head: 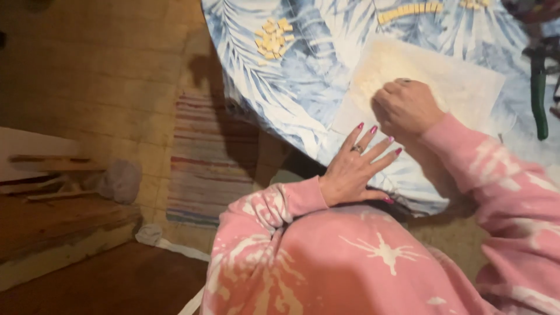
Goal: Manually sanding small rectangular wooden tiles using a sheet of sandpaper on a table.
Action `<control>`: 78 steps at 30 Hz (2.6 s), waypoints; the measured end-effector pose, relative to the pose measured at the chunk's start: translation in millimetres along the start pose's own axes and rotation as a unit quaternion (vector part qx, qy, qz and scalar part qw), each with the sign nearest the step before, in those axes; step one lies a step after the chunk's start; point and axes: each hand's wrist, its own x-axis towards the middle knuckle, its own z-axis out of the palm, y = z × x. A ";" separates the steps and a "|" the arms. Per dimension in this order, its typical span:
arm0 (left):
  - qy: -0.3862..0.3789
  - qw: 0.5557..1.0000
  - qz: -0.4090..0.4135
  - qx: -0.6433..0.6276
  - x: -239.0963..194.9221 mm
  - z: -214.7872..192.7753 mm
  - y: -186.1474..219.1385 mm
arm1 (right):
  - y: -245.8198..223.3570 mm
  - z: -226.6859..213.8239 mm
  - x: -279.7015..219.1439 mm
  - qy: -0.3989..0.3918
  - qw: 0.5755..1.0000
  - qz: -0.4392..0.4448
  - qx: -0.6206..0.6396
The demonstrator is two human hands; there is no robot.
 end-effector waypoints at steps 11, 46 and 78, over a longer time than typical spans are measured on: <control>-0.017 1.000 0.009 0.008 1.1 -5.7 -1.2 | -19.4 -30.5 -79.6 -0.016 0.997 0.073 -0.002; 0.154 0.871 -0.098 -0.456 19.8 -20.9 20.6 | -72.8 -19.7 -108.6 0.175 0.859 0.259 0.405; 0.218 0.928 -0.063 -0.297 15.9 -26.8 23.3 | -66.9 -34.5 -106.4 0.176 0.903 0.225 0.322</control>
